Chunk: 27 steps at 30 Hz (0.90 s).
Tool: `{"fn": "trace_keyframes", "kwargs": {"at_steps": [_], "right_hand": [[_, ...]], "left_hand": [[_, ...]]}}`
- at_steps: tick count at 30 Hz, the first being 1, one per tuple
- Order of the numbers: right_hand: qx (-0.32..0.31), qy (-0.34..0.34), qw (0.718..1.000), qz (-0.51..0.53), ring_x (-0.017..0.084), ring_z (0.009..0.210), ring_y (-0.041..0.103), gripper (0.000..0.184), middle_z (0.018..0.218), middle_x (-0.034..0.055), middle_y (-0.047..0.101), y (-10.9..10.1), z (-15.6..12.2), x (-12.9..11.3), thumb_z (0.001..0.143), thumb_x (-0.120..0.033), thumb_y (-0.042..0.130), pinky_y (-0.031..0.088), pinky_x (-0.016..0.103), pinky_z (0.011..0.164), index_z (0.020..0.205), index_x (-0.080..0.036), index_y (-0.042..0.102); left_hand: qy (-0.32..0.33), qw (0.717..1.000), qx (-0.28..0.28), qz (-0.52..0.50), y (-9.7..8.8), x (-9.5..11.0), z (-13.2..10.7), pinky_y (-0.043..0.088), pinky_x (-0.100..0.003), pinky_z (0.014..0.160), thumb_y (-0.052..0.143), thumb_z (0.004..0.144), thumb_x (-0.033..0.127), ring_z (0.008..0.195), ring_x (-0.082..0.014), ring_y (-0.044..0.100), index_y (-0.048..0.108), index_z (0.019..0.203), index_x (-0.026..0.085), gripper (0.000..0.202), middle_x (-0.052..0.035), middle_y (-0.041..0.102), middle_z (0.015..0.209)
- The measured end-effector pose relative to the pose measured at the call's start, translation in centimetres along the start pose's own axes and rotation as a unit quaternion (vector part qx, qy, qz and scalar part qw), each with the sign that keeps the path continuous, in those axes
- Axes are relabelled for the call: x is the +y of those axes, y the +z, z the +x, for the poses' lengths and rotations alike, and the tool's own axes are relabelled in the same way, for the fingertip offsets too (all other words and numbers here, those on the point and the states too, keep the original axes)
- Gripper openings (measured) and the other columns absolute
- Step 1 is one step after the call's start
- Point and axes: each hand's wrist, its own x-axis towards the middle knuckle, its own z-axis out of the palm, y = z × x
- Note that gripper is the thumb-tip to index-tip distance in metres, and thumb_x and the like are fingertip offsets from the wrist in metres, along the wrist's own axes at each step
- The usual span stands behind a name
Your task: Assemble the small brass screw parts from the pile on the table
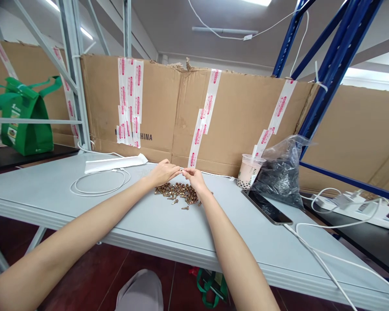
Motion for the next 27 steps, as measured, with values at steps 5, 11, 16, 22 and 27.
{"fn": "trace_keyframes", "kwargs": {"at_steps": [5, 11, 16, 22, 27], "right_hand": [[0.004, 0.010, 1.000, -0.002, 0.012, 0.061, 0.044, 0.030, 0.070, 0.0021, 0.058, -0.4, 0.1, -0.2, 0.056, -0.042, 0.063, 0.035, 0.029, 0.067, 0.074, -0.017, 0.063], [-0.010, 0.003, 1.000, -0.003, 0.012, 0.061, 0.044, 0.028, 0.069, 0.0024, 0.058, -0.3, 0.0, -0.2, 0.058, -0.040, 0.062, 0.035, 0.028, 0.066, 0.072, -0.016, 0.062], [0.014, -0.017, 1.000, -0.016, 0.013, 0.064, 0.046, 0.028, 0.072, 0.0037, 0.058, -0.3, 0.8, 0.9, 0.058, -0.040, 0.061, 0.036, 0.028, 0.064, 0.073, -0.016, 0.060], [0.088, -0.147, 0.978, -0.122, 0.017, 0.076, 0.050, 0.023, 0.084, 0.0057, 0.061, 0.2, 0.3, 0.0, 0.072, -0.037, 0.052, 0.035, 0.030, 0.074, 0.082, -0.018, 0.058], [0.162, -0.237, 0.889, -0.357, 0.019, 0.086, 0.047, 0.019, 0.090, 0.0056, 0.061, 0.0, -1.3, -2.3, 0.082, -0.032, 0.043, 0.026, 0.032, 0.082, 0.087, -0.020, 0.058]], "left_hand": [[0.013, 1.000, -0.002, 0.016, -0.1, 0.1, 0.0, 0.025, -0.028, 0.063, 0.022, 0.090, 0.039, 0.058, -0.0123, 0.053, 0.047, 0.088, 0.015, 0.035, -0.0016, 0.058, 0.063], [0.017, 1.000, 0.003, 0.021, 0.1, 0.1, 0.1, 0.024, -0.028, 0.062, 0.022, 0.091, 0.031, 0.057, -0.0117, 0.053, 0.047, 0.081, 0.016, 0.030, -0.0004, 0.058, 0.062], [-0.024, 1.000, -0.003, 0.004, 0.3, 0.4, 0.2, 0.026, -0.028, 0.063, 0.022, 0.091, 0.030, 0.055, -0.0121, 0.052, 0.047, 0.080, 0.015, 0.031, -0.0011, 0.059, 0.061], [-0.175, 0.967, 0.043, -0.178, 0.4, 1.4, 0.8, 0.028, -0.024, 0.054, 0.023, 0.089, 0.036, 0.051, -0.0115, 0.047, 0.046, 0.074, 0.018, 0.033, 0.0018, 0.051, 0.056], [-0.278, 0.820, 0.087, -0.492, 1.6, 1.5, 1.2, 0.029, -0.019, 0.045, 0.024, 0.087, 0.040, 0.041, -0.0070, 0.036, 0.041, 0.065, 0.017, 0.036, 0.0048, 0.037, 0.047]]}}
